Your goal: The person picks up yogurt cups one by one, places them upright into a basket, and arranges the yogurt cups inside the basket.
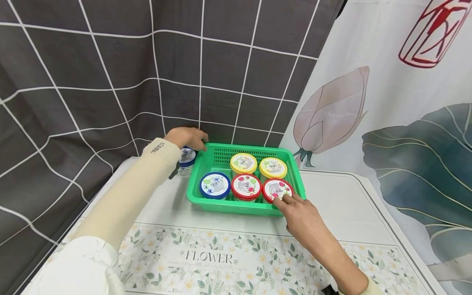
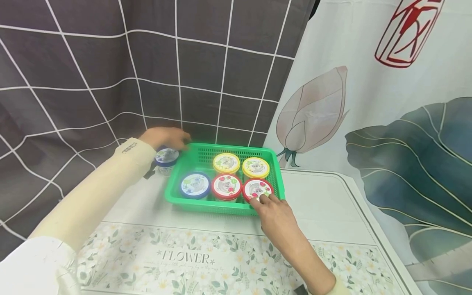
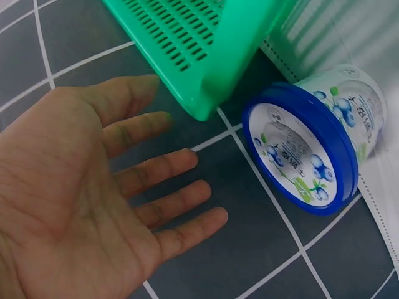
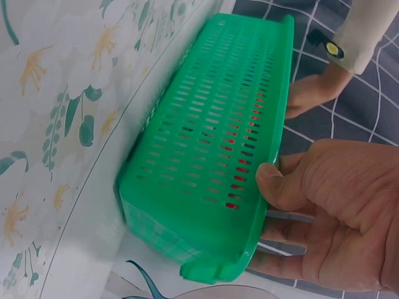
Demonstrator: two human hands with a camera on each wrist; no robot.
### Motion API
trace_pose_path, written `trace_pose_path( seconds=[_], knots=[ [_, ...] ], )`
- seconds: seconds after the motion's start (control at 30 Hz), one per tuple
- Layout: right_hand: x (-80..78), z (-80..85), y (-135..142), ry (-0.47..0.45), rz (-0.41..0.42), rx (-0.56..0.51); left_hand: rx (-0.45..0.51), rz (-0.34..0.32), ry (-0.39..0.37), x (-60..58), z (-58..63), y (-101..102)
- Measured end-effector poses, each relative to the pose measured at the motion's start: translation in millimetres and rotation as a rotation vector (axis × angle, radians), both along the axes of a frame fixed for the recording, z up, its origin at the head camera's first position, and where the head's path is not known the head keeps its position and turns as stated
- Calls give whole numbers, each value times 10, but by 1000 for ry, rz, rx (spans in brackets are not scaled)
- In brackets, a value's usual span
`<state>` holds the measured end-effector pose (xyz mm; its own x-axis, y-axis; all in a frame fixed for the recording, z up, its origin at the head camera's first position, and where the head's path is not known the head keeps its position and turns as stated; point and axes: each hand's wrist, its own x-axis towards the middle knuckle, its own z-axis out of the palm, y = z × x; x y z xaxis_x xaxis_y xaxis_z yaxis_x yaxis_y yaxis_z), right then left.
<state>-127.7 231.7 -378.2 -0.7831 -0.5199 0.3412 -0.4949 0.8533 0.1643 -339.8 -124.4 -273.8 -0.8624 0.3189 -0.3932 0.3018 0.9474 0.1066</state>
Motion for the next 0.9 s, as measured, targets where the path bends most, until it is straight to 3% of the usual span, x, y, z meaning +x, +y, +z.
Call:
trace_pose_path(
  seconds=[0.27,0.4,0.9],
  knots=[
    [-2,4,-14,-7,-5,4,4,40,-31,-40,-62,-118],
    [4,7,-11,-6,-3,0,-12,22,-21,-51,-84,-183],
    [10,3,-4,-7,-4,4,-18,58,-43,61,-159,-293]
  ],
)
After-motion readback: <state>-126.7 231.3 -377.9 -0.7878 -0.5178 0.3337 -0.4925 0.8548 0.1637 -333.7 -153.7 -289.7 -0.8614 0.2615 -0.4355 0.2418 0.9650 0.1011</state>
